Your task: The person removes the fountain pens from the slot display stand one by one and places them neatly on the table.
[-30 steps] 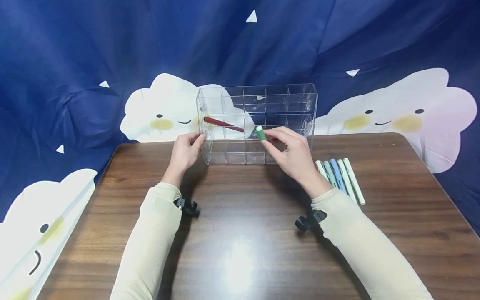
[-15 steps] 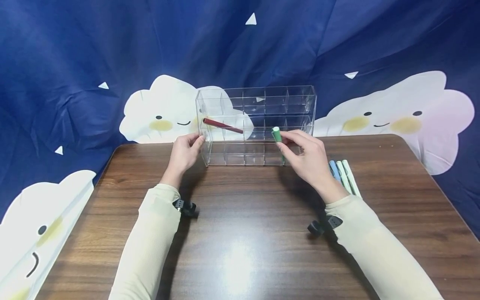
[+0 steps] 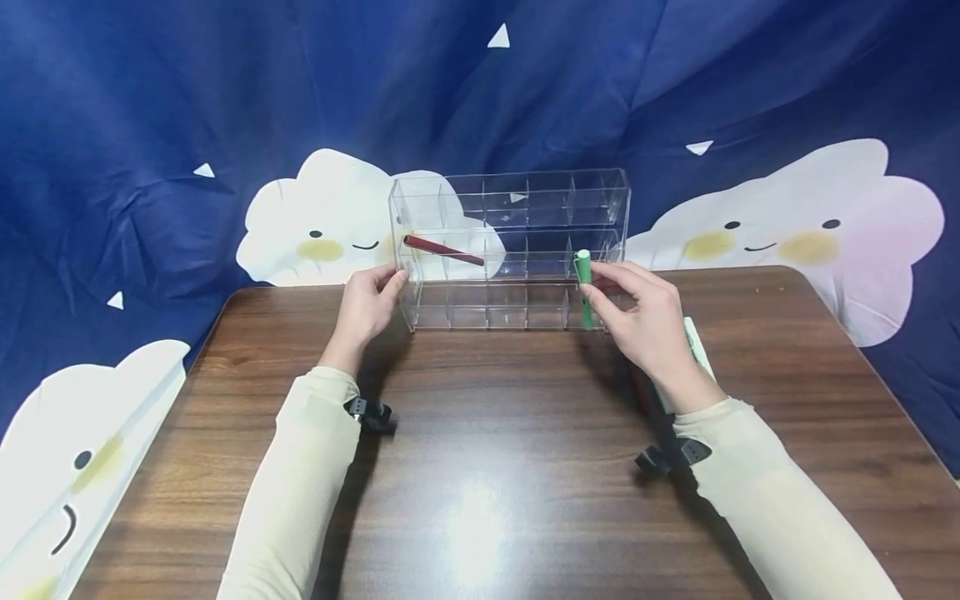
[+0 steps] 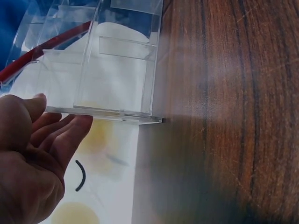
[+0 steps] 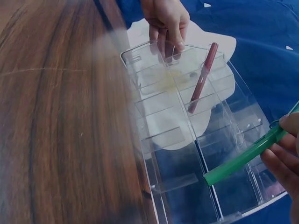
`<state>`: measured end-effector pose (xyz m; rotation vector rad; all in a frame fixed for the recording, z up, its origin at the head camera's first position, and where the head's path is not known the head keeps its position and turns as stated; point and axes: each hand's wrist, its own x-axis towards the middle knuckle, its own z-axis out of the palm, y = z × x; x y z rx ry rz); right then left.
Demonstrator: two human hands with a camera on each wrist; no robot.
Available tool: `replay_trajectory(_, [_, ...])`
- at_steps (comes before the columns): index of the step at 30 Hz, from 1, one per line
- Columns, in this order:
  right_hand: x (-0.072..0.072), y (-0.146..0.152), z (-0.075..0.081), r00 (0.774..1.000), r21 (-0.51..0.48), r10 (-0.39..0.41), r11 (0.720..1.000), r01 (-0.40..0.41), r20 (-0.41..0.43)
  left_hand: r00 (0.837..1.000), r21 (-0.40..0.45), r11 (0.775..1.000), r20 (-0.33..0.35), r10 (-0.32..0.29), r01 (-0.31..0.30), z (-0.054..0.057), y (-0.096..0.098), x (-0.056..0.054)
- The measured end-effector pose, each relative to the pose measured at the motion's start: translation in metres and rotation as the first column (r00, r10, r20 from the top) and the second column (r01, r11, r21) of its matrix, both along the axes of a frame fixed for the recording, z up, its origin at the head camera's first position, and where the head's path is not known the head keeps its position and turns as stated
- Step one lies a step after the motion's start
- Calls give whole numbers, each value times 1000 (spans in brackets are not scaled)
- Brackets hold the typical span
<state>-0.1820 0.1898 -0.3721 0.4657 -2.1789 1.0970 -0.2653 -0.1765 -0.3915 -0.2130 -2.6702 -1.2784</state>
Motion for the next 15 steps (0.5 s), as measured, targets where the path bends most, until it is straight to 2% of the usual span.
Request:
replay_trajectory(9, [10,16,1,998,-15,-18,1000,19,58,1000,-8,1000,14,2,-1,-1,0,1])
replay_trajectory(15, [15,28,2,994,13,-79,997,78,78,1000,-12,1000,10,-2,2,0,0,0])
